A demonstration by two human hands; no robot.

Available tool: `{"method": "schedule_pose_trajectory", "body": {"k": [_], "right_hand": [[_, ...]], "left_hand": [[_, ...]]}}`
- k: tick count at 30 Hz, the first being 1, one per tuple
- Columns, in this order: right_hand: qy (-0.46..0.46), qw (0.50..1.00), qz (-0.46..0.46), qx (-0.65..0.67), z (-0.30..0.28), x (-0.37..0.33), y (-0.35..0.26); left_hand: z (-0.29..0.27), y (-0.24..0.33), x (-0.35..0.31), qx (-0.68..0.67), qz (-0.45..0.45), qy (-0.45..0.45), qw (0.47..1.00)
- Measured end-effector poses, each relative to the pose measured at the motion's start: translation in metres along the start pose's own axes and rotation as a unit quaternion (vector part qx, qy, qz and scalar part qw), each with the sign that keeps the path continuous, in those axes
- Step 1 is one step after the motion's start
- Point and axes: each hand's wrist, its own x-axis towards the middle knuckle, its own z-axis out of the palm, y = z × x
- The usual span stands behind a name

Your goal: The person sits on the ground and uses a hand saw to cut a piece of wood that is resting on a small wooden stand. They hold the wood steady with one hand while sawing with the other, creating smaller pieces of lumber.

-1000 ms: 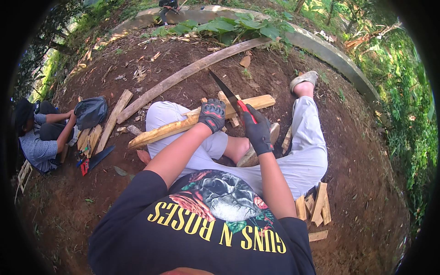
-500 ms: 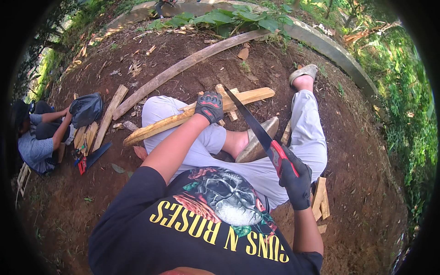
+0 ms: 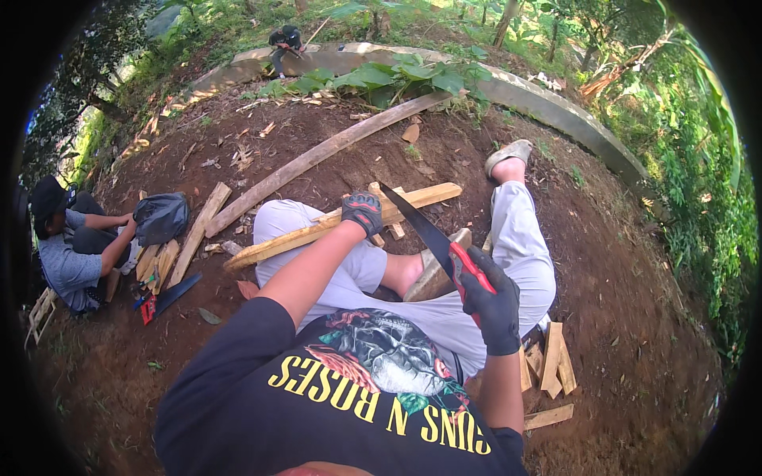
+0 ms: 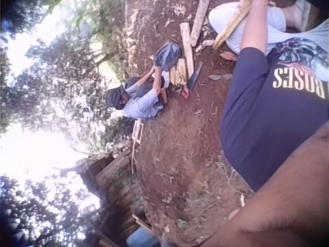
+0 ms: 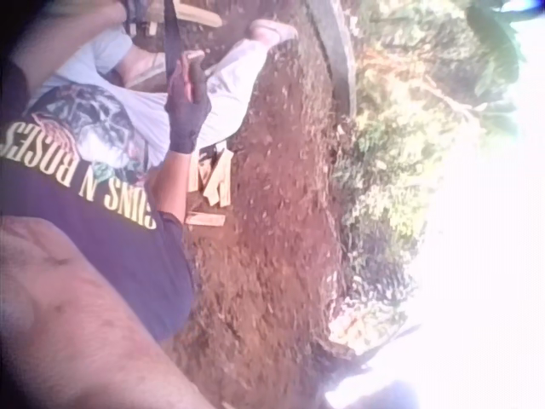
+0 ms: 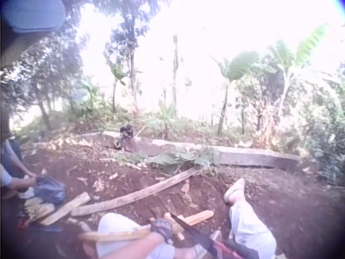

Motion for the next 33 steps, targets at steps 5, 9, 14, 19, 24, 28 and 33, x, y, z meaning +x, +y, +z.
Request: {"method": "schedule_pose_trajectory", "body": {"k": [5,9,14,19,24,28,33], "right_hand": [[-0.014,0.995,-0.059,0.077,0.001,-0.026,0.034],[-0.034,0.995,-0.023,0.095,0.0,-0.026,0.046],[0.021,0.999,-0.019,-0.044,-0.008,-0.008,0.041],[0.031,0.994,-0.054,-0.092,-0.005,0.007,0.048],[0.009,0.981,-0.089,-0.172,0.04,0.032,0.02],[0.019,0.964,-0.202,-0.171,0.07,0.095,0.064],[-0.003,0.981,-0.136,-0.14,0.09,0.134,0.065]], "left_hand": [[0.0,0.007,-0.001,0.008,-0.011,0.013,1.0],[0.012,0.002,-0.006,-0.036,-0.005,0.086,0.996],[0.017,-0.001,-0.012,-0.037,0.021,0.105,0.994],[0.02,-0.002,-0.016,-0.053,0.049,0.12,0.99],[0.017,0.0,-0.017,-0.015,0.044,0.123,0.991],[0.016,0.003,-0.019,0.01,0.044,0.119,0.992],[0.015,0.003,-0.012,-0.015,0.031,0.115,0.993]]}}
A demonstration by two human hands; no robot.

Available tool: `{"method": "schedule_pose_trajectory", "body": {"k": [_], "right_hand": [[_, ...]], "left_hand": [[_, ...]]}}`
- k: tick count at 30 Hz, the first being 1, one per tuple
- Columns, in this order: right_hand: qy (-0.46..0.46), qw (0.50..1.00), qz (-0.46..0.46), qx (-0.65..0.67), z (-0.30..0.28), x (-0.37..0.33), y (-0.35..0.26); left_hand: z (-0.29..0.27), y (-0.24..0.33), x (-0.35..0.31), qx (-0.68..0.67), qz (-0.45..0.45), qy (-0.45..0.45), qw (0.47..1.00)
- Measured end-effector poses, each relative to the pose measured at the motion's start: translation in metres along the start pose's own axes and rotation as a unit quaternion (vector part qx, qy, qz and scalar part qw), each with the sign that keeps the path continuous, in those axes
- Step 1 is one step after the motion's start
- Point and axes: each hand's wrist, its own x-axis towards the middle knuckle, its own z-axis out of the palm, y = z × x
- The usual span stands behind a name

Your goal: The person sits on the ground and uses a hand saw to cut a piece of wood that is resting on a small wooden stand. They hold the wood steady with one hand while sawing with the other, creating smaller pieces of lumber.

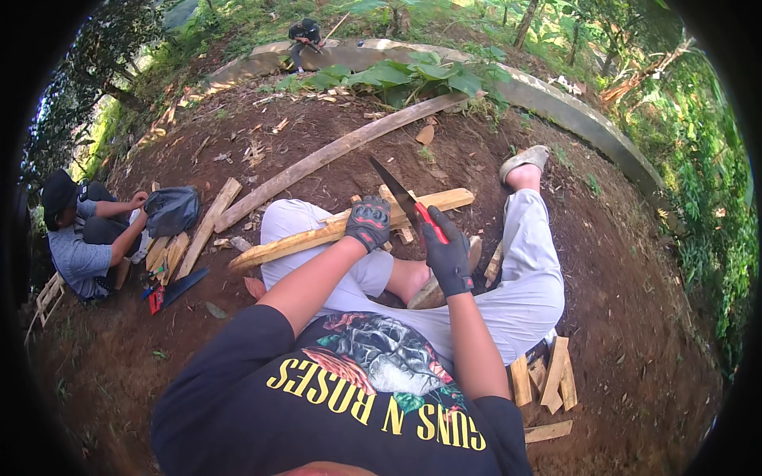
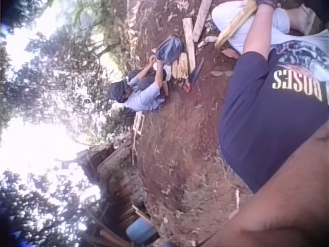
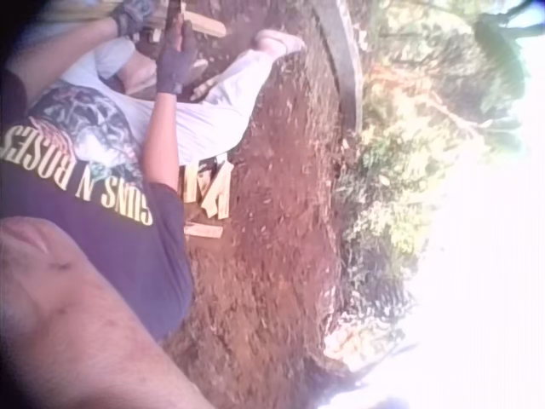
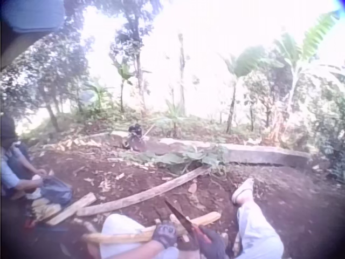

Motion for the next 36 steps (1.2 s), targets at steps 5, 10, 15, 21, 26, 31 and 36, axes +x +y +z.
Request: {"method": "schedule_pose_trajectory", "body": {"k": [5,10,15,21,26,31,36], "right_hand": [[0.046,0.996,-0.079,-0.019,0.011,-0.002,0.027],[0.007,0.994,0.048,0.095,-0.014,-0.033,0.033],[-0.011,0.985,0.133,0.113,-0.085,-0.111,-0.015],[0.007,0.988,0.13,0.086,-0.141,-0.155,-0.038],[0.016,0.993,0.108,0.033,-0.131,-0.121,-0.032],[-0.022,0.984,0.14,0.109,-0.066,-0.054,-0.005],[0.01,0.998,0.035,0.046,0.017,0.009,0.011]], "left_hand": [[-0.008,0.002,0.001,-0.003,-0.012,-0.032,0.999],[-0.005,0.007,0.001,-0.005,-0.048,-0.006,0.999],[-0.019,0.003,0.006,-0.028,-0.049,-0.044,0.997],[-0.009,0.002,0.0,-0.021,-0.031,0.003,0.999],[-0.024,0.001,0.007,-0.046,-0.029,-0.101,0.993],[0.0,0.0,-0.002,-0.031,-0.031,0.007,0.999],[-0.008,0.002,0.001,-0.035,-0.023,-0.001,0.999]]}}
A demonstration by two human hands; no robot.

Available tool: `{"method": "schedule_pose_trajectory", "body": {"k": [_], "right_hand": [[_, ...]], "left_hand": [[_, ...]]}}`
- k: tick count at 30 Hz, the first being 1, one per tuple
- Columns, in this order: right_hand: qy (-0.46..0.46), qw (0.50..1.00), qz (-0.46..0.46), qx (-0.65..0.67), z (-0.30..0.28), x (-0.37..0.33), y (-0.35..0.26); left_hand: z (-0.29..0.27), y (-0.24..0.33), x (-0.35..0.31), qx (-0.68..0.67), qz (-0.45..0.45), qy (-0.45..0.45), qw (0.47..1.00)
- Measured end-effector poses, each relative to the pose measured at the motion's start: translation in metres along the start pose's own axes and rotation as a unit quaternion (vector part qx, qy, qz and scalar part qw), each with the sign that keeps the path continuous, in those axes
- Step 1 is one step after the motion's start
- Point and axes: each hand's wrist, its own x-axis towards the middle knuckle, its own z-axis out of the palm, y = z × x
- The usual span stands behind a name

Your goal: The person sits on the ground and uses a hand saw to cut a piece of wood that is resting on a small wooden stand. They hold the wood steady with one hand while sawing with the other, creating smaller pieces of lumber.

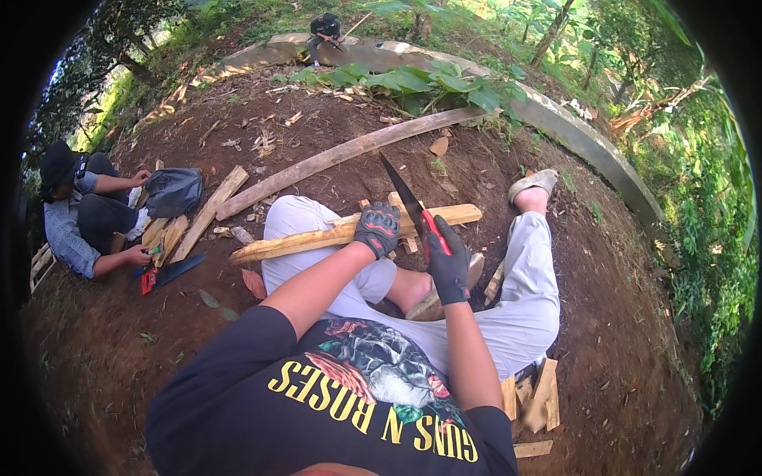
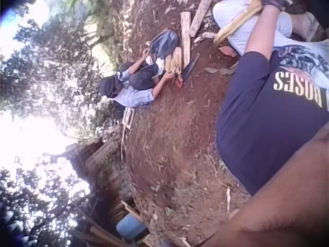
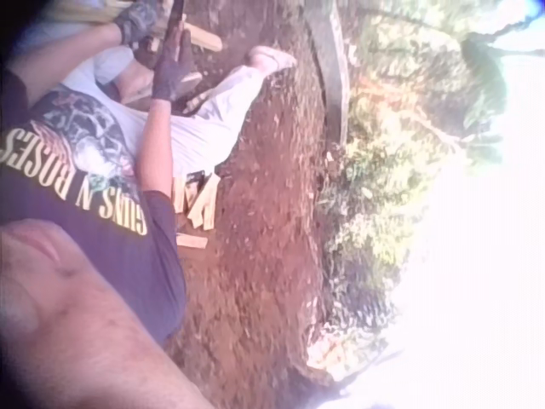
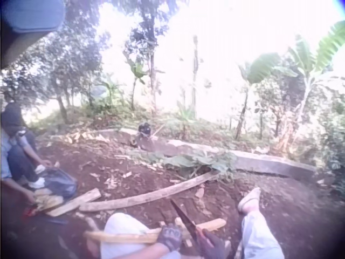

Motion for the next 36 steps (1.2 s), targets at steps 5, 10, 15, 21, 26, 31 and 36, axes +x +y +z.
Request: {"method": "schedule_pose_trajectory", "body": {"k": [5,10,15,21,26,31,36], "right_hand": [[0.026,0.995,-0.093,0.003,0.012,0.012,0.022],[-0.017,0.997,0.064,0.036,-0.047,-0.056,-0.036],[-0.019,0.993,0.115,0.029,-0.133,-0.145,-0.065],[0.011,0.987,0.143,0.067,-0.148,-0.152,-0.066],[-0.009,0.996,0.082,0.032,-0.105,-0.089,-0.048],[-0.034,0.998,0.047,0.014,-0.032,-0.022,-0.029],[0.029,0.996,-0.084,0.03,-0.014,-0.008,0.035]], "left_hand": [[0.0,-0.001,0.001,0.005,-0.011,0.01,1.0],[-0.007,-0.007,0.006,-0.042,-0.018,-0.033,0.998],[-0.001,-0.004,0.005,-0.032,-0.02,-0.022,0.999],[-0.003,-0.006,0.002,-0.033,-0.014,-0.018,0.999],[0.004,-0.005,0.003,-0.026,-0.017,-0.014,0.999],[0.004,-0.005,0.0,-0.014,-0.02,-0.013,1.0],[-0.003,-0.001,0.008,-0.025,-0.022,-0.02,0.999]]}}
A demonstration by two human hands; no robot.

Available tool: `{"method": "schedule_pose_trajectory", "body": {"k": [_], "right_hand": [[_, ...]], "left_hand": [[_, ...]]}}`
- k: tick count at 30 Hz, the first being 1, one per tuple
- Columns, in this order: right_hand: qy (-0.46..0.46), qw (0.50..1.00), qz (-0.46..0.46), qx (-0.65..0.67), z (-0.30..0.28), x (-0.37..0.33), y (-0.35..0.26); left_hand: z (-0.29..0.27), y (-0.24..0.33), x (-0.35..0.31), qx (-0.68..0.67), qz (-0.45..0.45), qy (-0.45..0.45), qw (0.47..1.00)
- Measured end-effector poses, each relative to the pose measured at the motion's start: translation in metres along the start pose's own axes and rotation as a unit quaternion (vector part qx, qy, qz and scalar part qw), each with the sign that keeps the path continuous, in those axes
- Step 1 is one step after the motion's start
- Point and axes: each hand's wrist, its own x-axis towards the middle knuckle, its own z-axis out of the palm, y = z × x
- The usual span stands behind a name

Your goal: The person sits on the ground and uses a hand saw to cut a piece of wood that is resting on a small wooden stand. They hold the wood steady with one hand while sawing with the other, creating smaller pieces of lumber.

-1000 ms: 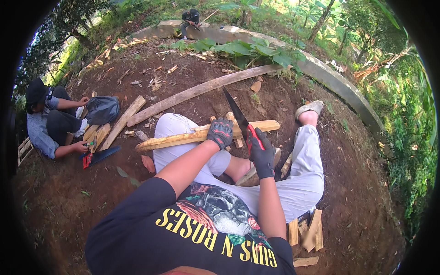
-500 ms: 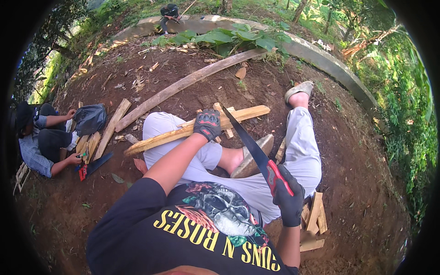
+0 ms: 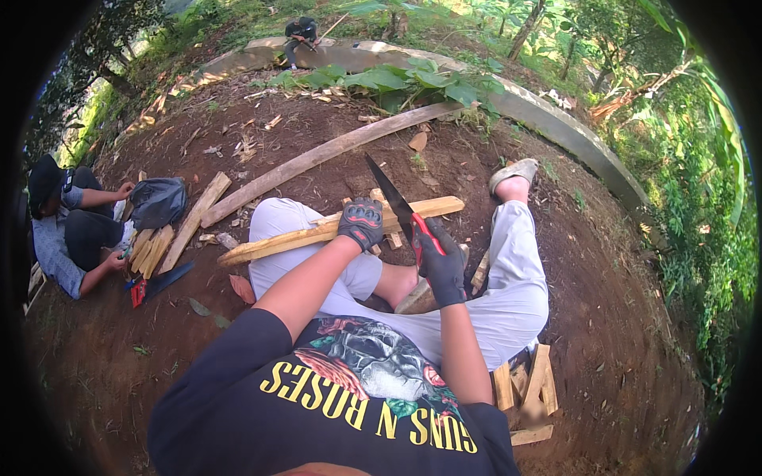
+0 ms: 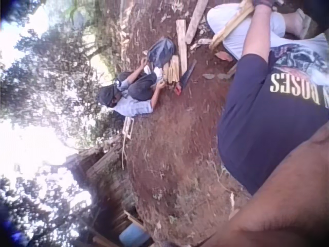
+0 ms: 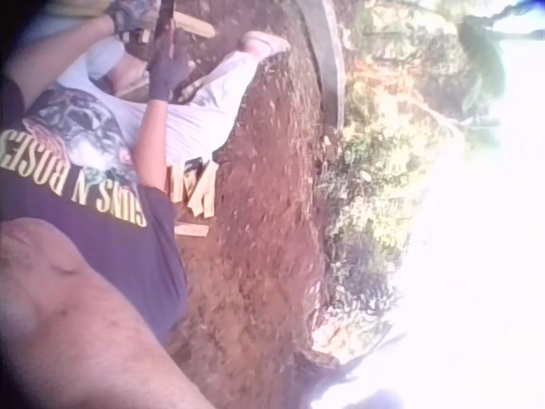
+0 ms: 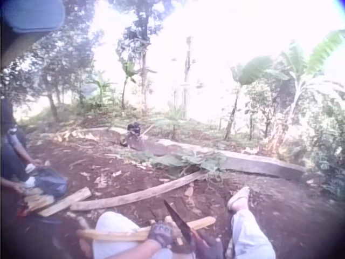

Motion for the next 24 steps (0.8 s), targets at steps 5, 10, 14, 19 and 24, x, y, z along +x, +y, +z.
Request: {"method": "schedule_pose_trajectory", "body": {"k": [5,10,14,19,24], "right_hand": [[0.005,0.986,0.162,0.042,-0.034,-0.058,-0.055],[-0.017,0.969,0.234,0.081,-0.118,-0.12,-0.111],[-0.014,0.973,0.217,0.077,-0.134,-0.128,-0.126],[-0.033,0.977,0.205,0.04,-0.105,-0.087,-0.116],[-0.044,0.987,0.151,-0.025,-0.036,-0.03,-0.07]], "left_hand": [[-0.002,0.002,-0.004,0.032,0.014,-0.011,0.999],[0.003,0.001,-0.008,0.045,0.023,0.005,0.999],[0.006,0.002,-0.009,0.054,0.038,0.022,0.998],[0.008,-0.001,-0.012,0.064,0.046,0.024,0.997],[-0.001,0.006,-0.014,0.08,0.031,-0.007,0.996]]}}
